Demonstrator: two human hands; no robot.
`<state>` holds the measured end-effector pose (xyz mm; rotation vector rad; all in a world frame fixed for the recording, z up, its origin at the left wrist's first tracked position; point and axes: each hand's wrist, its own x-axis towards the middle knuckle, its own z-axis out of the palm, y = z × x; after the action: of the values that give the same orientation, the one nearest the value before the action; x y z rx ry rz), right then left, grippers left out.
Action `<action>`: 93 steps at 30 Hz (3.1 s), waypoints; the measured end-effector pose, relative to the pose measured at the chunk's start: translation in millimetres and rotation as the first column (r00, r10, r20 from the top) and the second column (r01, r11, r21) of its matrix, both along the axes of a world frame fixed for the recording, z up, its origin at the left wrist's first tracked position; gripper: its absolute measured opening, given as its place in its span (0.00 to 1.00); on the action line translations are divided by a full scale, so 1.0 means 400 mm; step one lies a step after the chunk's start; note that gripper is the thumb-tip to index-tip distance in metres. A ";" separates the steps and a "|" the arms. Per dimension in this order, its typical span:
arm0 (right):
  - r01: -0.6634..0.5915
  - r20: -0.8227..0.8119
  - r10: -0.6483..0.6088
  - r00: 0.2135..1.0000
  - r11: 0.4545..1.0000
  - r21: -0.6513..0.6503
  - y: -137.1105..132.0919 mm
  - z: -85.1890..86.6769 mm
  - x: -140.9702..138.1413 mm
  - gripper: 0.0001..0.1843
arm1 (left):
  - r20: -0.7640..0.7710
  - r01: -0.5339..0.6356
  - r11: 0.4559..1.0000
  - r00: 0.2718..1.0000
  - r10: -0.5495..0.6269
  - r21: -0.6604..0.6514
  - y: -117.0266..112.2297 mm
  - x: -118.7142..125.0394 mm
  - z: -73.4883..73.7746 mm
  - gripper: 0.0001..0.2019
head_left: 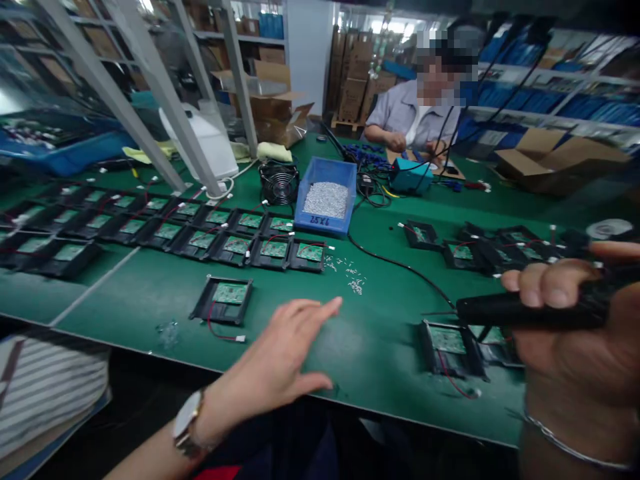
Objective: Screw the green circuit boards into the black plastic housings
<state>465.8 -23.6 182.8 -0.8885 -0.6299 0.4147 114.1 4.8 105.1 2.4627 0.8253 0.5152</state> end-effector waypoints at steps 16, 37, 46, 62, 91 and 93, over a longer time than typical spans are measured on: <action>-0.119 0.273 0.116 0.955 0.993 -0.004 0.227 -0.171 -0.139 0.26 | -0.303 -0.335 0.892 0.853 0.424 0.304 0.227 -0.495 -0.109 0.32; -0.216 0.311 0.194 0.930 0.976 0.038 0.222 -0.139 -0.192 0.27 | 0.005 -0.185 0.978 0.983 0.185 0.099 0.051 -0.063 -0.157 0.48; -0.312 0.160 0.304 0.939 0.950 0.029 0.116 -0.029 -0.301 0.27 | 0.242 -0.278 0.935 0.913 0.328 -0.220 0.082 0.009 -0.121 0.27; -0.332 0.099 0.329 0.939 0.943 0.012 0.081 -0.035 -0.346 0.18 | 0.416 -0.219 0.957 0.865 0.280 -0.189 0.095 0.034 -0.098 0.04; -0.354 0.303 0.363 0.881 0.931 -0.085 0.026 -0.145 -0.297 0.17 | 0.040 -0.192 0.981 0.981 0.191 0.017 0.061 0.062 -0.147 0.15; -0.343 0.300 0.356 0.885 0.934 -0.098 0.026 -0.145 -0.300 0.18 | 0.037 -0.187 0.982 0.982 0.186 0.019 0.062 0.062 -0.148 0.15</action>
<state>345.8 -13.0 124.8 -0.8892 -1.0889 0.6191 138.9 29.5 46.1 2.4015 1.0477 0.6359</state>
